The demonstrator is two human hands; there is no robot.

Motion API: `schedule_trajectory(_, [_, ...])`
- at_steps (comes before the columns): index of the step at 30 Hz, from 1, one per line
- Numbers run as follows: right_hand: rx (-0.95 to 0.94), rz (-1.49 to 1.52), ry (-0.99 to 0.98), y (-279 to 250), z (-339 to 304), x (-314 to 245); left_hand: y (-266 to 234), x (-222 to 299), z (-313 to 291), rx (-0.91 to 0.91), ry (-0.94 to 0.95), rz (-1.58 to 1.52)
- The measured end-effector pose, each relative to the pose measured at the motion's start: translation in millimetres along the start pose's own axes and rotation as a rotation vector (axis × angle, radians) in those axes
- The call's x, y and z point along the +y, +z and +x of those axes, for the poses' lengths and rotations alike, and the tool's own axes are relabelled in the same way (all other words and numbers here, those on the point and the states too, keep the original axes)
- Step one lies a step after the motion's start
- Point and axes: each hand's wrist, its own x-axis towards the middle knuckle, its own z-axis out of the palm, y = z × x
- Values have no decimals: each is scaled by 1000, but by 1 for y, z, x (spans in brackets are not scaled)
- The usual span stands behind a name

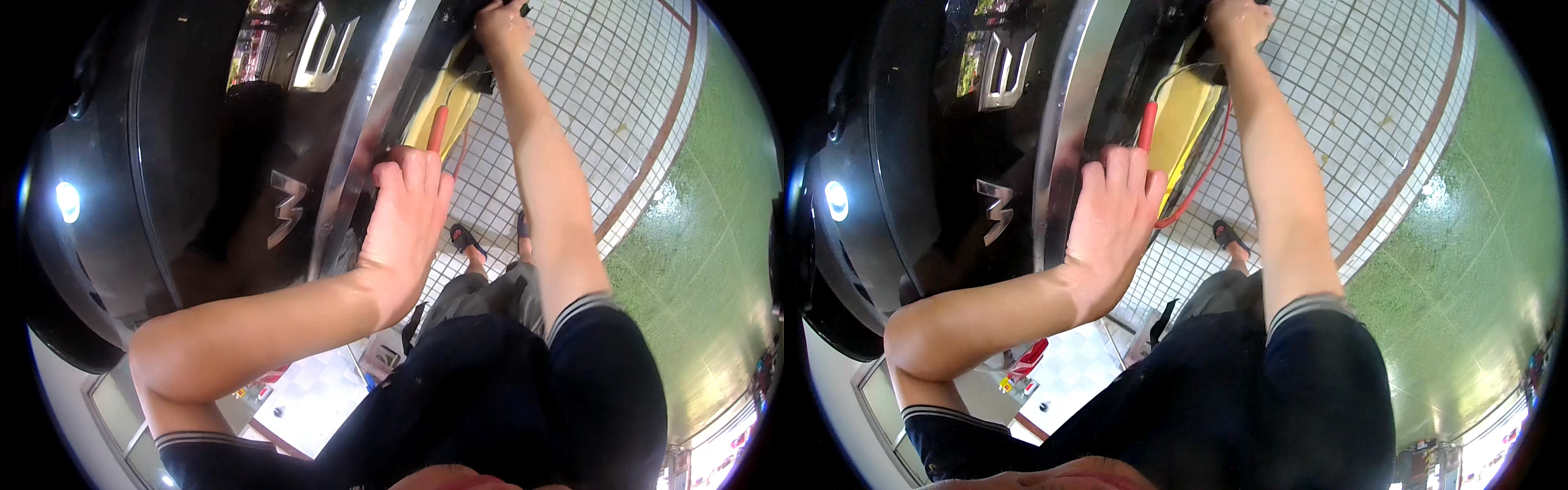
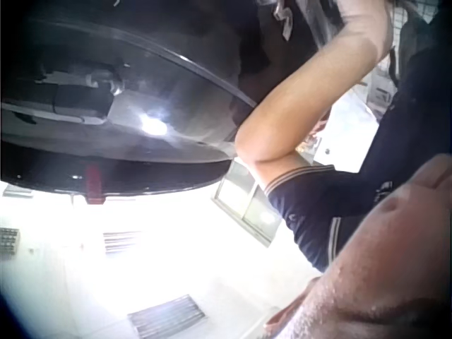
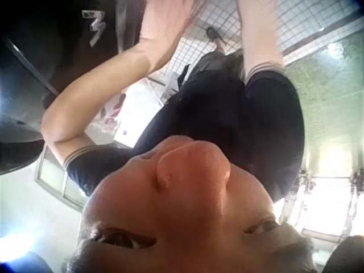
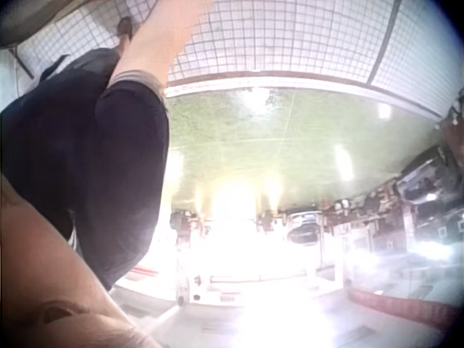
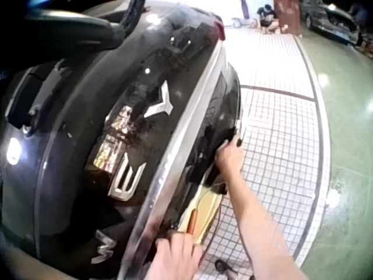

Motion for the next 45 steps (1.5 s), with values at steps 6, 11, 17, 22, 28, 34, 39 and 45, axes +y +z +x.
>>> schedule_trajectory(6, [-61, 29, -250, 19, -180, -13, -1, -3, -3, -21, 33, -42])
schedule_trajectory(11, [83, -42, -118, 12, -75, -14, -6, -7, -1, -30, 20, -81])
schedule_trajectory(17, [83, -127, -37, 14, -91, -16, 5, -4, 1, 37, -30, -56])
schedule_trajectory(22, [9, 242, 37, -5, -8, 3, -1, -4, 2, 49, -25, -69])
schedule_trajectory(28, [119, -251, 12, 21, -102, -15, 4, 1, -3, 30, -25, -16])
schedule_trajectory(34, [59, -167, 112, -14, -42, -19, 2, 0, -6, 37, -4, -3])
schedule_trajectory(39, [10, -93, -63, 21, -126, -34, -2, 3, -7, -11, -3, -26])
schedule_trajectory(45, [-32, -64, 46, 30, -79, -33, -1, 1, -8, 2, 12, -24])
